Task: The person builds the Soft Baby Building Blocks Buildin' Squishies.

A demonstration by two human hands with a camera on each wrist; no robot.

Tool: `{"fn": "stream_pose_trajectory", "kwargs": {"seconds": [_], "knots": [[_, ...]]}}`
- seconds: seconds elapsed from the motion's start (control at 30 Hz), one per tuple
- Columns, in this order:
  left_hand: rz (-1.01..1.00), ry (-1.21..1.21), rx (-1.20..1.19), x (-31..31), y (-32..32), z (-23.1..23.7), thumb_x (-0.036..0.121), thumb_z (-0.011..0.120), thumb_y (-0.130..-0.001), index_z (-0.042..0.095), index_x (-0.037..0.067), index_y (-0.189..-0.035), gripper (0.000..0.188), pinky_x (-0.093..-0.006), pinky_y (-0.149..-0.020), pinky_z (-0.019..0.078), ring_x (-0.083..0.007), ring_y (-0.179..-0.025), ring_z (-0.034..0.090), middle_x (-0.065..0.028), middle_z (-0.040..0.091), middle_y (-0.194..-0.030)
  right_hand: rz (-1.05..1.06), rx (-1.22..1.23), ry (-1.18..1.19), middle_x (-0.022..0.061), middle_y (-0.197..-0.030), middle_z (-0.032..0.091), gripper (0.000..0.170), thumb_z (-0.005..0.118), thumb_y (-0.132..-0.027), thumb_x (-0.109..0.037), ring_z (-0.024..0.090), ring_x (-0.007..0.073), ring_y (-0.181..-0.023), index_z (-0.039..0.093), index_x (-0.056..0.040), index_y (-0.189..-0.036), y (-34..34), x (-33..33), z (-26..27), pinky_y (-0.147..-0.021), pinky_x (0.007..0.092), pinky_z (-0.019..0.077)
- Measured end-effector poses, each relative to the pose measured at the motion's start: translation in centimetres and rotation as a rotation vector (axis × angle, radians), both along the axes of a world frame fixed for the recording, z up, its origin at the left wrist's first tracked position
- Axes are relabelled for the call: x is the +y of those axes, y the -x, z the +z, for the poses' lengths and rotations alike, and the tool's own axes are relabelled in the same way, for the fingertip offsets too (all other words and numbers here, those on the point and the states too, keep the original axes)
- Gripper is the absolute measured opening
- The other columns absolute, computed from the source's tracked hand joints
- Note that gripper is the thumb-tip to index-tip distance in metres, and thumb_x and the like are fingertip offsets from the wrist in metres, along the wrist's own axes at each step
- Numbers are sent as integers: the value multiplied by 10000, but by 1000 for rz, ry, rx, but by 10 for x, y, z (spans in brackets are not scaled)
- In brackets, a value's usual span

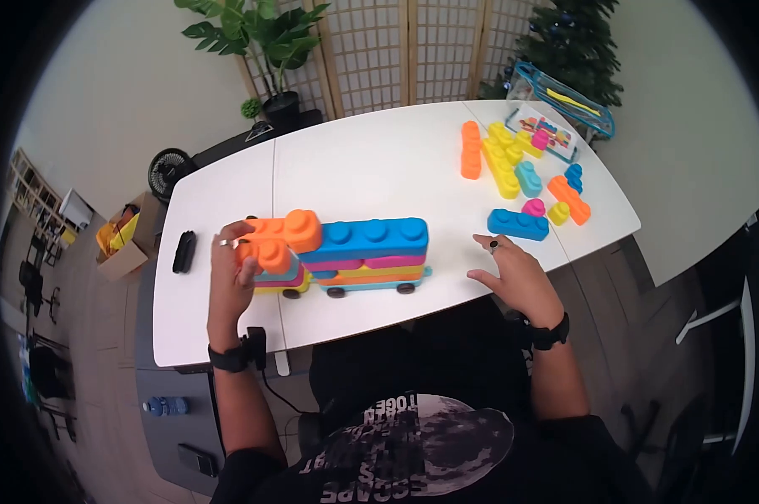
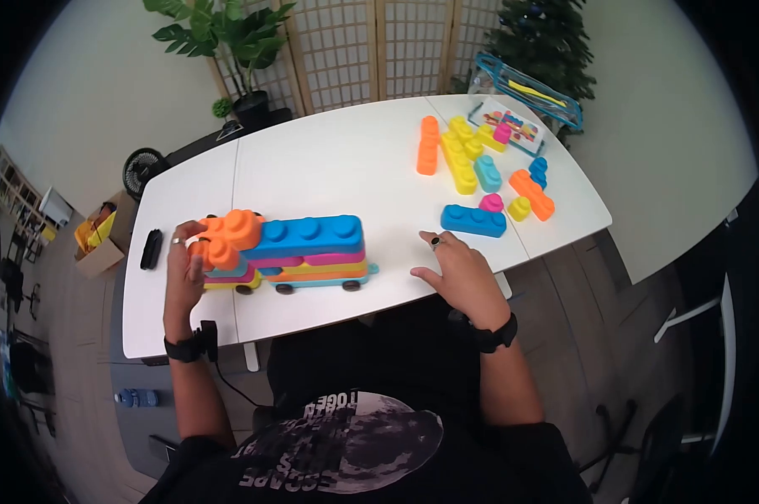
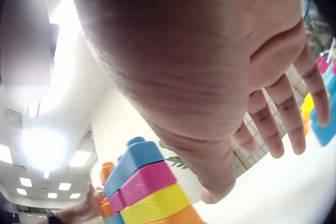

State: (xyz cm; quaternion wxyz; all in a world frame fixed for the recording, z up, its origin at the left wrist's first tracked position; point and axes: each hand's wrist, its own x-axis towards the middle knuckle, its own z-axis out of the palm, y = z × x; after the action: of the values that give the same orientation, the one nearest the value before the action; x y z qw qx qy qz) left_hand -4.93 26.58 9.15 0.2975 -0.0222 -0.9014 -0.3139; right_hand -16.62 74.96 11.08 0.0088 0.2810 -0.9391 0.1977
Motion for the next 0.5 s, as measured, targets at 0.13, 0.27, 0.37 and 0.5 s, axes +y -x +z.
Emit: {"fn": "stream_pose_trajectory", "kwargs": {"seconds": [0.13,0.27,0.37,0.5], "knots": [[101,-1,-1,16,-13,23,581,681,-1023,613,-31,-1345,695,-455,-1112,487,-368,-1268,631,-209,662,-1305,4,79,-3,162,-1264,723,454,810,-973,-331,709,377,-1139,736,-16,-1291,27,27,-18,-953,458,579],[77,-31,28,62,-14,46,379,815,-936,611,23,-1405,624,-487,-1168,440,-360,-1310,628,-167,681,-1343,156,7,110,158,-1194,738,398,805,-986,-290,722,338,-1115,735,-61,-1303,82,-4,26,-948,430,581],[107,29,120,89,-16,48,528,746,-948,579,79,-1491,725,-617,-1301,232,-343,-1384,594,-125,677,-1408,381,-23,145,145,-1164,731,404,777,-1016,-291,718,311,-1081,706,-96,-1362,146,-56,39,-951,415,581],[186,139,81,102,-24,59,696,705,-935,569,214,-1586,821,-722,-1289,117,-376,-1533,460,-97,618,-1519,686,33,-18,124,-1255,696,472,753,-1040,-309,703,316,-1156,643,-161,-1474,183,-141,30,-989,428,583]]}}
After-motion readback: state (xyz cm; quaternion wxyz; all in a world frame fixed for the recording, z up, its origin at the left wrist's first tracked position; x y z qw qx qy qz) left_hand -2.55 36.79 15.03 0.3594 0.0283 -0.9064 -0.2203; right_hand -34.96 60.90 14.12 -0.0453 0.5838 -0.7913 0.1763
